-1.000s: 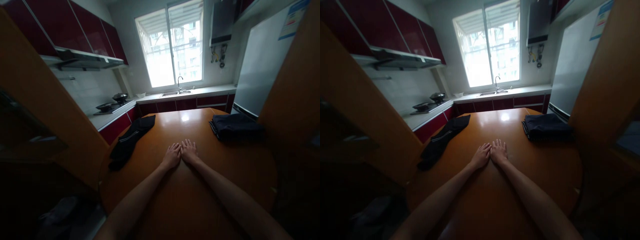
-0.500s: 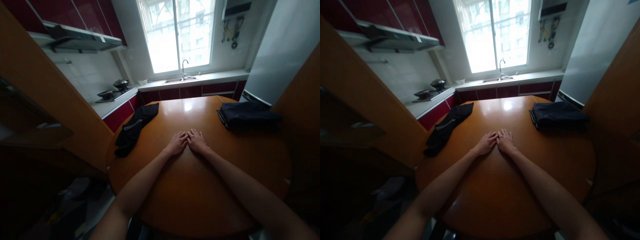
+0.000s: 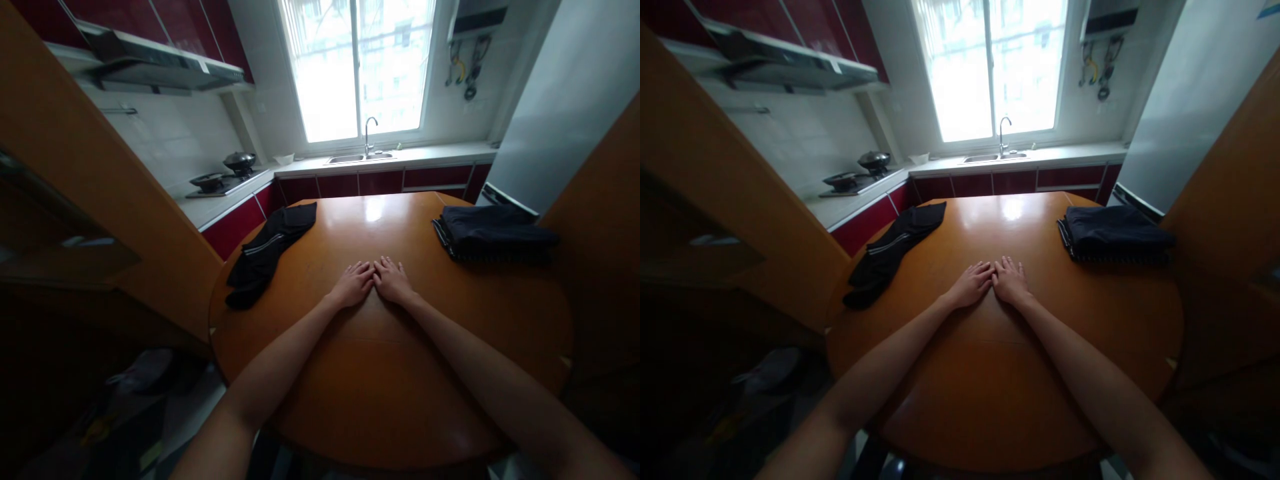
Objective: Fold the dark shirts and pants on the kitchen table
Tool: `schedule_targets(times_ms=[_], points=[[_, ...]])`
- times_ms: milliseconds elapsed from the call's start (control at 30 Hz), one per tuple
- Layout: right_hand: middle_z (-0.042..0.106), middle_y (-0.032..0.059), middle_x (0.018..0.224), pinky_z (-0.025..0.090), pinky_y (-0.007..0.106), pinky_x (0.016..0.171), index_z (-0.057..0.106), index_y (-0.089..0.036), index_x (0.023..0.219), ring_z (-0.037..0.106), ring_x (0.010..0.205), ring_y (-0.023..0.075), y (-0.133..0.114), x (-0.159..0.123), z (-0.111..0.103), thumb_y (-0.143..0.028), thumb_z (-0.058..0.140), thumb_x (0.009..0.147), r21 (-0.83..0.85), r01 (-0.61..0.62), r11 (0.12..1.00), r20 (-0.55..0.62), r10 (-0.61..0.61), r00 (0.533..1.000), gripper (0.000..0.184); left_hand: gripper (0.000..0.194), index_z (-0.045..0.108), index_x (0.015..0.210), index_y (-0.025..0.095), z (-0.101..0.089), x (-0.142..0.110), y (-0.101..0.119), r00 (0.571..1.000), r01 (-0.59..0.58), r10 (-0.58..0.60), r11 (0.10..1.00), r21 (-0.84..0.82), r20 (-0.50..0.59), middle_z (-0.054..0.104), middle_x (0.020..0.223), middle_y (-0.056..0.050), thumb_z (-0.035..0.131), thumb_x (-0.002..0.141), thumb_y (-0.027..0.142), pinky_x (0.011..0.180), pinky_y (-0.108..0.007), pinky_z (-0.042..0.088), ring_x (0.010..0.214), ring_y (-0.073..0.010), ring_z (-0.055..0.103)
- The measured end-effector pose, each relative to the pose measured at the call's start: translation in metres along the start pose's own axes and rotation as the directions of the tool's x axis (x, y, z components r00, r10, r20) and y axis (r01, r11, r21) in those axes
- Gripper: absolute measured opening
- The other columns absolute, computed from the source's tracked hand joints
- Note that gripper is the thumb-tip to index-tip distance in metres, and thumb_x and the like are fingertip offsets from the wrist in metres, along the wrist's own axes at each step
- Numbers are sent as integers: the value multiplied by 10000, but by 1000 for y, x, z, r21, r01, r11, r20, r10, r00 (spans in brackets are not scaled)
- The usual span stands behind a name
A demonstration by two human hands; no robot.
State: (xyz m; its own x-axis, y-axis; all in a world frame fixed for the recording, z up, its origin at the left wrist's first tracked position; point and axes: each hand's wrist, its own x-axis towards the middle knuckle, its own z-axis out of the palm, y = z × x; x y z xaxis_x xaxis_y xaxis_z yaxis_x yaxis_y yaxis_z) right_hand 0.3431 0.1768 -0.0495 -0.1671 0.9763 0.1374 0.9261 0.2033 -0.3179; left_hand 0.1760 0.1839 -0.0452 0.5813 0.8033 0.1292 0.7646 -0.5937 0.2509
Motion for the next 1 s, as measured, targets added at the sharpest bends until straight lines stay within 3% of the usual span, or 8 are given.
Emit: schedule_targets(times_ms=[167, 300, 367, 500, 533, 600, 767, 1000], points=[[335, 157, 1605, 159, 526, 1203, 474, -161, 1467, 252, 1499, 278, 1, 1, 1, -377, 367, 1008, -11, -3, 1000, 11, 3, 1000, 518, 487, 464, 1481, 293, -7, 2, -14, 1000, 6, -6, 1000, 5, 15, 372, 1600, -48, 385, 1016, 417, 1209, -499, 230, 1491, -255, 290], [320, 150, 1613, 154, 530, 1206, 460, -149, 1478, 242, 1503, 280, 4, -1, 0, -375, 378, 1001, -24, 8, 1000, 27, -8, 1000, 534, 467, 529, 1424, 274, -29, -4, -57, 952, 305, -303, 948, 89, -45, 379, 1593, -79, 392, 1002, 419, 1185, -640, 156, 1494, -312, 261], [314, 143, 1617, 158, 528, 1206, 455, -153, 1482, 236, 1505, 276, 5, -1, 0, -376, 374, 1002, -24, 11, 1000, 39, -10, 999, 536, 423, 597, 1349, 248, -43, -14, -85, 830, 549, -523, 828, 117, -194, 387, 1580, -108, 425, 979, 360, 1173, -676, 127, 1494, -342, 242], [312, 138, 1618, 162, 522, 1207, 454, -156, 1486, 233, 1507, 269, 6, -2, -1, -376, 373, 1000, -24, 12, 1000, 42, -11, 999, 539, 378, 647, 1254, 233, -65, -41, -133, 445, 863, -758, 506, 0, -477, 402, 1542, -140, 505, 906, 276, 1144, -677, 191, 1453, -379, 280], [313, 139, 1617, 164, 523, 1206, 455, -155, 1484, 234, 1506, 270, 6, -2, -1, -375, 374, 998, -25, 13, 1000, 42, -12, 999, 540, 384, 641, 1256, 231, -68, -46, -141, 377, 891, -783, 452, -37, -495, 409, 1529, -146, 522, 893, 274, 1133, -654, 233, 1427, -380, 317], [314, 142, 1617, 170, 529, 1203, 458, -155, 1482, 236, 1505, 273, 6, -2, -1, -372, 376, 996, -27, 15, 1000, 41, -14, 999, 539, 403, 622, 1272, 213, -72, -53, -152, 297, 920, -821, 383, -85, -488, 434, 1493, -169, 535, 882, 266, 1095, -587, 327, 1363, -375, 395], [327, 144, 1611, 172, 525, 1200, 467, -160, 1475, 246, 1500, 275, 6, -2, -1, -372, 380, 997, -24, 20, 999, 38, -19, 999, 530, 426, 582, 1299, 101, -77, -55, -163, 268, 933, -854, 346, -103, -445, 502, 1375, -248, 490, 900, 215, 1027, -491, 428, 1280, -372, 492], [342, 143, 1604, 179, 522, 1199, 477, -163, 1463, 255, 1497, 272, 6, -2, -1, -366, 388, 999, -26, 19, 999, 27, -18, 999, 515, 408, 628, 1245, 45, -88, -55, -169, 346, 921, -890, 382, -72, -297, 561, 1295, -276, 501, 899, 220, 875, -391, 538, 1072, -330, 666]])
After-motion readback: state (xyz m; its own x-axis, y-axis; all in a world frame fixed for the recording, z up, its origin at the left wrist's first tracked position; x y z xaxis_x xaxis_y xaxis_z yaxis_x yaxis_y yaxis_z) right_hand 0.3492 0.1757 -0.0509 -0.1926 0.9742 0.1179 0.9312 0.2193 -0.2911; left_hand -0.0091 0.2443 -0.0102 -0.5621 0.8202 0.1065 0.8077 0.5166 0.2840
